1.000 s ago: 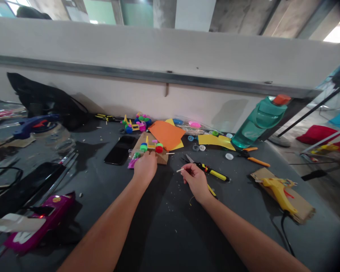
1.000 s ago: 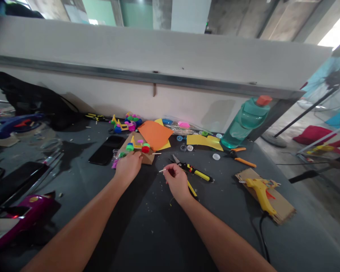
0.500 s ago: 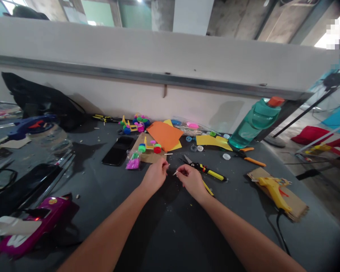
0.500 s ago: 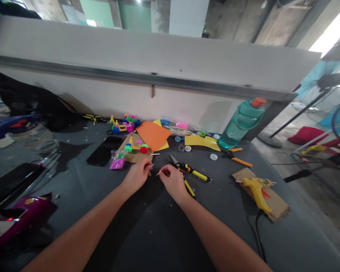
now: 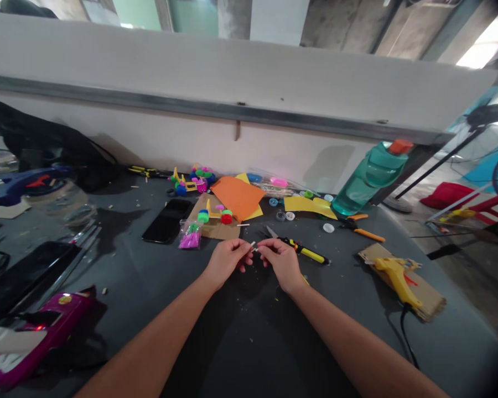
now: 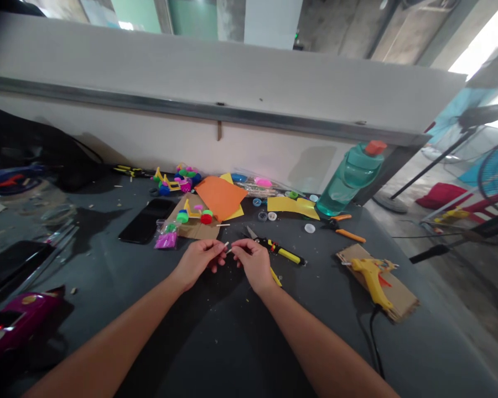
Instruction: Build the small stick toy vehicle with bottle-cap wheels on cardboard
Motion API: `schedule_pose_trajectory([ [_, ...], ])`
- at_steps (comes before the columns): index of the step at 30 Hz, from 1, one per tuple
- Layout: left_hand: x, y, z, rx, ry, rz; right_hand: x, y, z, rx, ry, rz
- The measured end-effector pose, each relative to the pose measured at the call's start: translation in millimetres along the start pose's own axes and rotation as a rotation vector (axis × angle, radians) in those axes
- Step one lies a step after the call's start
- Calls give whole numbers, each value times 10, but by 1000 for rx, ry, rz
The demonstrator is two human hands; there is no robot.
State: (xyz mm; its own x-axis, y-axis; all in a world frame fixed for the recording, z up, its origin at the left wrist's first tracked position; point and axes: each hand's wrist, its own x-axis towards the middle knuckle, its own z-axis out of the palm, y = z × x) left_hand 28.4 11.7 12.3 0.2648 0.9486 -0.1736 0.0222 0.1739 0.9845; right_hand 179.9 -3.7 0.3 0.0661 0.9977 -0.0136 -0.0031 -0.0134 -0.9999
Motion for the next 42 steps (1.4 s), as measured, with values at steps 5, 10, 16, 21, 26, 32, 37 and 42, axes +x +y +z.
schedule_pose_trajectory([
  [5,-29,-4,50,-52,-49,-55,-9,-4,-1,51,-10,0],
  [10,-30,2,40,-43,-70,-73,-24,-21,22,10,8,3],
  [16,-31,8,21,-44,-94,-85,-35,-30,7,-30,-17,10],
  [21,-39,16,-9,-20,-131,-102,-21,-6,-21,25,-75,32],
  [26,-47,28,-19,-35,-155,-122,-1,-16,-45,104,-150,79],
  [32,-41,-4,-8,-104,-164,-58,-14,-26,-15,159,-42,88],
  [37,-50,-27,22,39,-99,47,-32,1,10,118,14,62],
  [42,-58,25,17,50,-47,74,-53,-13,14,145,-28,35],
])
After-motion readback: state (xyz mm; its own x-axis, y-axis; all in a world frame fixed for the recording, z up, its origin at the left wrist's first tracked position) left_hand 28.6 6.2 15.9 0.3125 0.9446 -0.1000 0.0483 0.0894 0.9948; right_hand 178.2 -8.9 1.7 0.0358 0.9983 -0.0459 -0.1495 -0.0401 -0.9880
